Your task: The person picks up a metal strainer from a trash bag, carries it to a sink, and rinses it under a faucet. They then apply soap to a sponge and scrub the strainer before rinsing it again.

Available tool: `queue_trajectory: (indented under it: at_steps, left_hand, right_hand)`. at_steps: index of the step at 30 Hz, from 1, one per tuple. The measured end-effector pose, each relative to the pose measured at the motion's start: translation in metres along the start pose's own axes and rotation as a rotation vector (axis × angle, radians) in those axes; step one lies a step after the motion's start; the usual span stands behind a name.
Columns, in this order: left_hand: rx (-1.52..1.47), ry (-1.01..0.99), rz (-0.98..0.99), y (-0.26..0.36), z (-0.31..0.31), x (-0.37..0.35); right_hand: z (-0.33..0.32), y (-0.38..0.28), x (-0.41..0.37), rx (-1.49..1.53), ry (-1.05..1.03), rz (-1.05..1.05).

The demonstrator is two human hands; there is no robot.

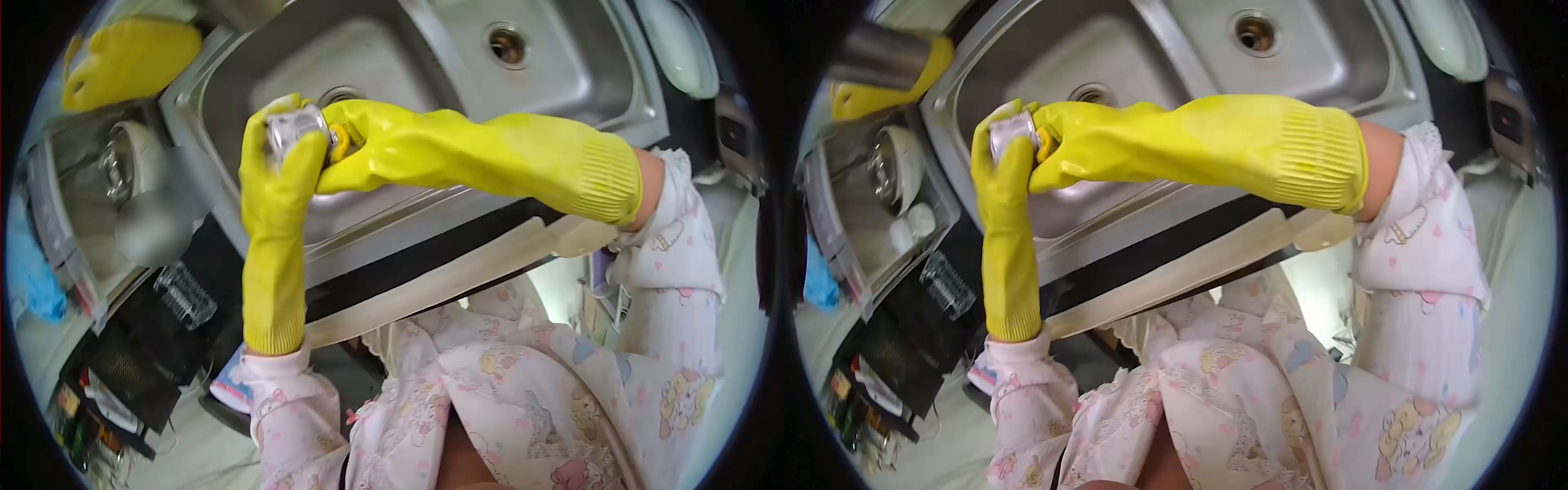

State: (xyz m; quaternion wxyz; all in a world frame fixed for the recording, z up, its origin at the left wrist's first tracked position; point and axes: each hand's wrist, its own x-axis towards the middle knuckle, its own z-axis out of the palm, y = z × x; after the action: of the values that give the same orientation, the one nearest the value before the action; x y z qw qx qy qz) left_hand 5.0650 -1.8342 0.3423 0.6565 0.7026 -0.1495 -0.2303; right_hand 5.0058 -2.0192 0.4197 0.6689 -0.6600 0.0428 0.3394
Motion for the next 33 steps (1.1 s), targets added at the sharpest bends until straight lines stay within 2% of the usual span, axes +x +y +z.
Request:
queue_trajectory:
  at_steps: [1, 3, 5, 7, 8, 9, 10, 11, 13, 14, 16, 17, 18, 19, 20, 21, 22, 23, 25, 27, 29, 30, 33]
  left_hand:
    - [0.034, -0.041, 0.023, 0.003, 0.006, 0.000]
    - [0.030, -0.088, 0.004, 0.006, 0.016, -0.001]
    - [-0.042, -0.146, -0.175, 0.016, 0.030, -0.002]
    - [-0.072, -0.163, -0.182, 0.012, 0.039, 0.004]
    - [-0.004, -0.163, -0.271, 0.010, 0.040, 0.009]
    - [0.064, -0.161, -0.360, 0.008, 0.041, 0.012]
    - [0.106, -0.084, -0.375, 0.008, 0.044, 0.013]
    - [0.100, -0.073, -0.375, 0.003, 0.038, 0.015]
    - [-0.290, -0.095, -0.486, -0.011, 0.017, 0.016]
    - [-0.322, -0.063, -0.547, -0.013, 0.011, 0.016]
    - [-0.416, -0.029, -0.608, 0.000, 0.013, 0.014]
    - [-0.511, -0.001, -0.669, 0.005, 0.013, 0.014]
    - [-0.623, -0.100, -0.682, 0.001, 0.008, 0.015]
    - [-0.620, -0.087, -0.679, 0.000, 0.008, 0.015]
    - [-0.743, -0.122, -0.722, -0.001, 0.008, 0.014]
    - [-0.865, -0.158, -0.760, -0.001, 0.007, 0.013]
    - [-0.939, -0.212, -0.753, -0.004, 0.004, 0.013]
    - [-0.934, -0.196, -0.745, -0.003, 0.003, 0.013]
    - [-1.058, -0.212, -0.748, -0.001, 0.004, 0.012]
    - [-1.076, -0.241, -0.710, -0.008, 0.001, 0.012]
    - [-1.153, -0.319, -0.691, -0.008, 0.004, 0.012]
    - [-1.104, -0.244, -0.696, -0.004, 0.009, 0.010]
    - [-1.091, -0.261, -0.690, -0.006, 0.015, 0.009]
  right_hand:
    - [0.003, 0.013, -0.004, 0.049, 0.105, -0.059]
    - [-0.006, 0.042, -0.008, 0.022, 0.145, -0.056]
    - [-0.021, 0.056, -0.019, -0.008, 0.163, -0.062]
    - [-0.034, 0.065, -0.035, 0.171, 0.360, -0.153]
    - [-0.041, 0.070, -0.041, 0.160, 0.352, -0.148]
    - [-0.051, 0.076, -0.045, 0.313, 0.400, -0.124]
    - [-0.061, 0.082, -0.048, 0.466, 0.445, -0.098]
    - [-0.073, 0.093, -0.048, 0.458, 0.437, -0.095]
    - [-0.096, 0.122, -0.049, 0.438, 0.592, -0.110]
    - [-0.102, 0.136, -0.048, 0.436, 0.586, -0.110]
    - [-0.110, 0.154, -0.044, -0.170, 0.538, -0.146]
    - [-0.105, 0.148, -0.046, -0.171, 0.529, -0.154]
    - [-0.094, 0.140, -0.051, -0.549, 0.512, 0.130]
    - [-0.088, 0.135, -0.053, -0.922, 0.478, 0.417]
    - [-0.091, 0.144, -0.053, -0.923, 0.467, 0.403]
    - [-0.098, 0.158, -0.054, -1.056, 0.407, 0.433]
    - [-0.102, 0.170, -0.051, -1.189, 0.347, 0.460]
    - [-0.103, 0.157, -0.047, -1.192, 0.340, 0.444]
    - [-0.108, 0.115, -0.047, -1.150, 0.538, 0.205]
    - [-0.122, 0.094, -0.027, -1.316, 0.943, -0.081]
    - [-0.108, 0.032, -0.016, -1.477, 1.062, -0.073]
    - [-0.107, 0.026, -0.011, -1.479, 1.060, -0.079]
    - [-0.120, 0.014, 0.013, -1.658, 0.871, 0.133]
